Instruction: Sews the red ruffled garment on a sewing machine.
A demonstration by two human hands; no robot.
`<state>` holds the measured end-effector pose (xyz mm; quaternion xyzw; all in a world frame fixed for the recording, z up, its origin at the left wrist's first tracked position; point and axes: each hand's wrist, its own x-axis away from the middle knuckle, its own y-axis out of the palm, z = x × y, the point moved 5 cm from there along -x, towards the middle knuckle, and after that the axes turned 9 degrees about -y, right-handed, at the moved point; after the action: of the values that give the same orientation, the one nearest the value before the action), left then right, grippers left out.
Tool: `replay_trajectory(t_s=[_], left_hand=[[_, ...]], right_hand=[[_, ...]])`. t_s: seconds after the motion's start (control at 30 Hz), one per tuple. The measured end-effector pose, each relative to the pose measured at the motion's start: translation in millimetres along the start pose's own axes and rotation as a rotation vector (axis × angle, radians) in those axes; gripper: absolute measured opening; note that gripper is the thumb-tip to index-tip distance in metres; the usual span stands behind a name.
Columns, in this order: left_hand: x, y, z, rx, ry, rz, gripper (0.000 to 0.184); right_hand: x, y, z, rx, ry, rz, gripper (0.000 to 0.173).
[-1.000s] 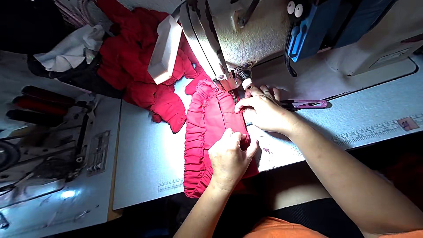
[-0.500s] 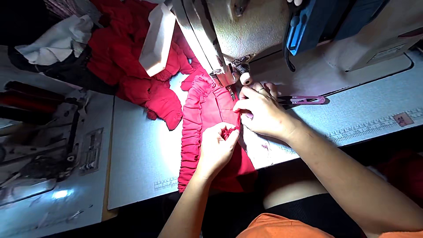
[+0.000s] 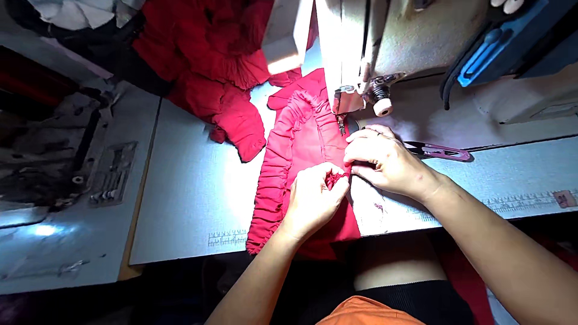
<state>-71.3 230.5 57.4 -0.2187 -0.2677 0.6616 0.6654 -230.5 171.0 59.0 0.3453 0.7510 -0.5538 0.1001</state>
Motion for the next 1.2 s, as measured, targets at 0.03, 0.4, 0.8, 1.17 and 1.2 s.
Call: replay_trajectory(t_s=[0.03, 0.4, 0.8, 1.17, 1.2], left_hand=[[0, -1, 0, 0.017, 0.006, 0.002, 0.01], [1, -6, -2, 0.159, 0.07, 0.057, 0.008], [0, -4, -4, 0.132, 0.097, 0.075, 0.01], [-3, -9, -4, 0.103, 0.069, 0.048, 0.013], [-3, -9, -3, 0.108, 0.069, 0.044, 0.014]], right_hand=[[-3, 0, 4, 0.002, 0.006, -0.017, 0.015], [-23, -3, 25, 0.021, 0.022, 0.024, 0.016], [-13, -5, 3, 0.045, -0.03, -0.011, 0.015], [-9, -6, -4, -0.056, 0.019, 0.029, 0.012], [-9, -6, -3, -0.062, 0.026, 0.019, 0.012]])
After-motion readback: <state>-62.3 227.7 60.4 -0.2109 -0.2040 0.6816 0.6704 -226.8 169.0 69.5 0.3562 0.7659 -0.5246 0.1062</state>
